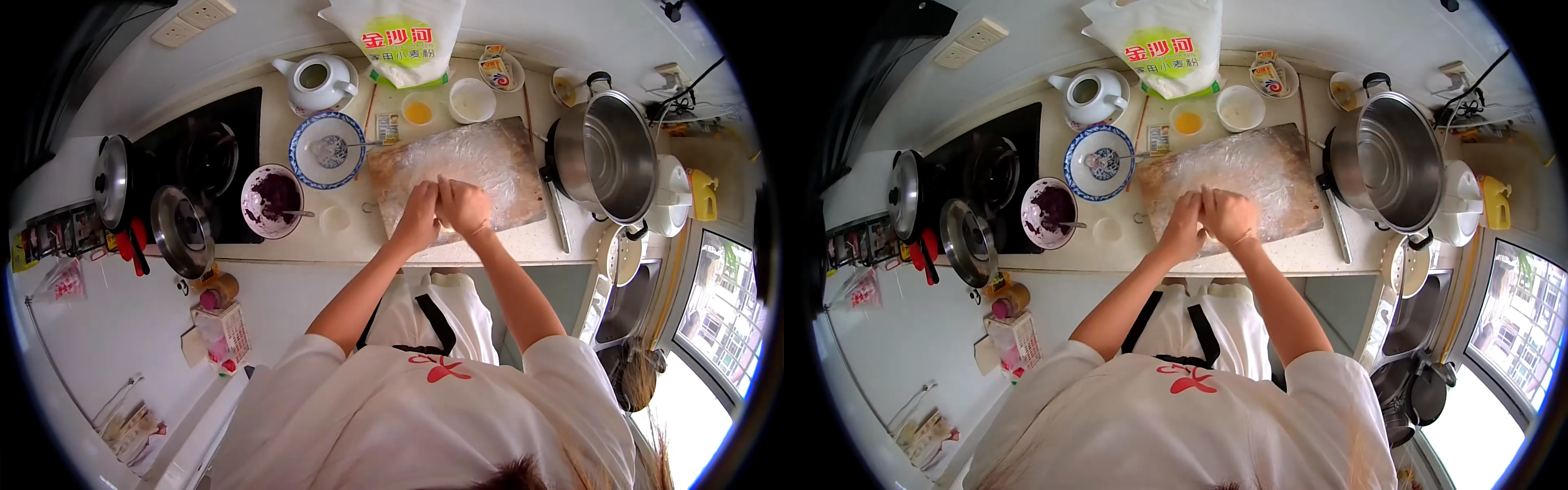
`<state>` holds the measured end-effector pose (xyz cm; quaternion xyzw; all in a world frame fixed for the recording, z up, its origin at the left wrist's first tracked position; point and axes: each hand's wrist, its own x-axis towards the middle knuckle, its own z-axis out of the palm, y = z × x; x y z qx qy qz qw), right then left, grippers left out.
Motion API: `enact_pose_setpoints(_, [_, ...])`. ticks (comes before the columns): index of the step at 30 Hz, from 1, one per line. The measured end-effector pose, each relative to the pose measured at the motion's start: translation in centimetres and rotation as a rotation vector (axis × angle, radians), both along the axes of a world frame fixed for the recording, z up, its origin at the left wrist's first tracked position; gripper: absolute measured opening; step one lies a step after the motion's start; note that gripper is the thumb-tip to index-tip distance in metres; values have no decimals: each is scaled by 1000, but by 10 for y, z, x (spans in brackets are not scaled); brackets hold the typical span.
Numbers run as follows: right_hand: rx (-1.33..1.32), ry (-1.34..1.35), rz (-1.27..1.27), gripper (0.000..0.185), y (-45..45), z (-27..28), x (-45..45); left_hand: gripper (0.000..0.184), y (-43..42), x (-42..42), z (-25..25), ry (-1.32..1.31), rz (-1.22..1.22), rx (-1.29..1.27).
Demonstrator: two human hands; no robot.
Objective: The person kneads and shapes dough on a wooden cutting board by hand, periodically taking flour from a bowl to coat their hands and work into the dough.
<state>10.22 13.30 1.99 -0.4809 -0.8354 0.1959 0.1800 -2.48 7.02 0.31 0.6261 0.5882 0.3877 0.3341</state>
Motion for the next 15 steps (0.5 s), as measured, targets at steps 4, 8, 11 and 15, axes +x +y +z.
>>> enact_pose_setpoints(4, [-94, -138, -85, 21, -27, -21, -14, 41, -5, -2, -1, -338, 285, -149])
enact_pose_setpoints(8, [107, -250, -70, 56, -30, -45, -24, 34, 22, 14, 9, 28, 388, 17])
enact_pose_setpoints(11, [239, -323, -120, 51, -17, -61, -29, 32, 45, 20, -2, 225, 387, 87])
enact_pose_setpoints(15, [92, -345, -138, 49, 7, -65, -31, 30, 71, 19, -18, 286, 411, 131])
